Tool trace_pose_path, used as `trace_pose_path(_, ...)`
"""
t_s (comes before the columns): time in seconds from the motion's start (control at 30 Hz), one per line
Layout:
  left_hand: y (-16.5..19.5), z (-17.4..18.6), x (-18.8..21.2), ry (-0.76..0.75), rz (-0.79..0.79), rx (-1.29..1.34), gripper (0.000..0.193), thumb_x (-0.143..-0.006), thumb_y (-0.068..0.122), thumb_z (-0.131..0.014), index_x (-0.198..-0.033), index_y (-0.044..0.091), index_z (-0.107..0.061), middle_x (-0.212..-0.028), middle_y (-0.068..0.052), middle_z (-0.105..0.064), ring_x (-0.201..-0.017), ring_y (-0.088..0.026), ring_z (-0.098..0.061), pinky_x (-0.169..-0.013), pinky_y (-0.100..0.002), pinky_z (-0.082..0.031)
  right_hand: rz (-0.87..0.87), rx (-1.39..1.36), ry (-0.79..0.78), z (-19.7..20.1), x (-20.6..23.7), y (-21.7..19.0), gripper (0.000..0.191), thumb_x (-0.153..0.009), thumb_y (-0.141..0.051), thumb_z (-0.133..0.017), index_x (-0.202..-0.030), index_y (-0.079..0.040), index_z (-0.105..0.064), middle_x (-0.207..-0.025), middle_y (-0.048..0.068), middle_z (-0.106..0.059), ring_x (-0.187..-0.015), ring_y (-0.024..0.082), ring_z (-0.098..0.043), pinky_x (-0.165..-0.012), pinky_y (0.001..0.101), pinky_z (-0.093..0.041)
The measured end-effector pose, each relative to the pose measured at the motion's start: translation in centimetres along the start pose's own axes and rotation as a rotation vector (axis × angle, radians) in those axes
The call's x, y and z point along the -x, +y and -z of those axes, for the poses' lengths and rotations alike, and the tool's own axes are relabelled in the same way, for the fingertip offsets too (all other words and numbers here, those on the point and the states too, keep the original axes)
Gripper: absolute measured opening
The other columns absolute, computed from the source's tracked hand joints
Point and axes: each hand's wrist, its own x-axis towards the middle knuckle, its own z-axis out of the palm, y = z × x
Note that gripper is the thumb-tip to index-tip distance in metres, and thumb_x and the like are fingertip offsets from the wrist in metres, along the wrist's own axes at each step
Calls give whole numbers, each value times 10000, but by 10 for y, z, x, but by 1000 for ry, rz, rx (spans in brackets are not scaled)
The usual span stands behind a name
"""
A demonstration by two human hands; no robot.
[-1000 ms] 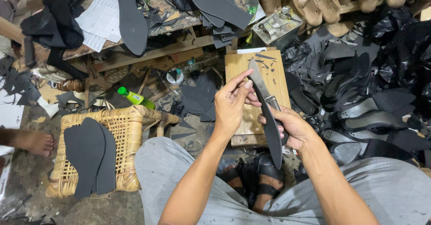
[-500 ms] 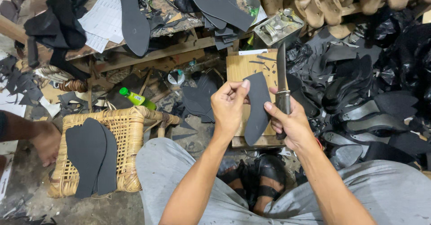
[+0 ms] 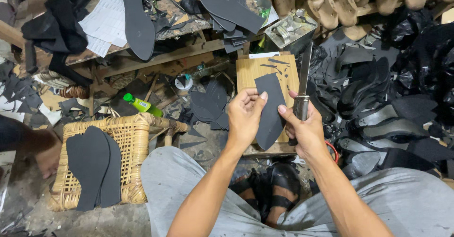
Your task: The person sits on the floor and uses a knife to trim the edges of black shoe insoles placed on a small wooden board. They repeatedly cut along the perimeter, flip the insole, and place the finished piece into a nearby wicker basket.
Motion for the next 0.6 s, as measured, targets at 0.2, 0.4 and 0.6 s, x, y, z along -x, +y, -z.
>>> trace_pose_path(0.2,-41,9,-21,-71,-40,-350,293,-950,131,-695,-1206,-11,-695,-1010,-104,-737,-905,-157,-705,-822,-284,-570,-27,220,109,37,-27,5,479,-902,-167,-704,-1366,-119,-597,-683,-68,-550,-449,40,-406,-399,240,-296)
trace_pose_path(0.4,-85,11,5,-180,-211,-950,395,-780,152,-804,-1151,34,-735,-1196,-167,-627,-1146,-363,-561,-965,-478,-439,301,858,-87,87,-27,12,560,-942,-195,-723,-1468,-79,-569,-948,125,-692,-801,274,-684,-759,363,-534)
trace_pose_path(0.6,-108,-8,21,-180,-335,-1005,409,-832,96,-759,-1234,31,-724,-1318,-179,-573,-1214,-372,-510,-1057,-468,-432,112,1378,28,79,9,16,545,-960,-427,-592,-1471,-249,-528,-1226,263,-671,-1138,452,-638,-930,526,-506)
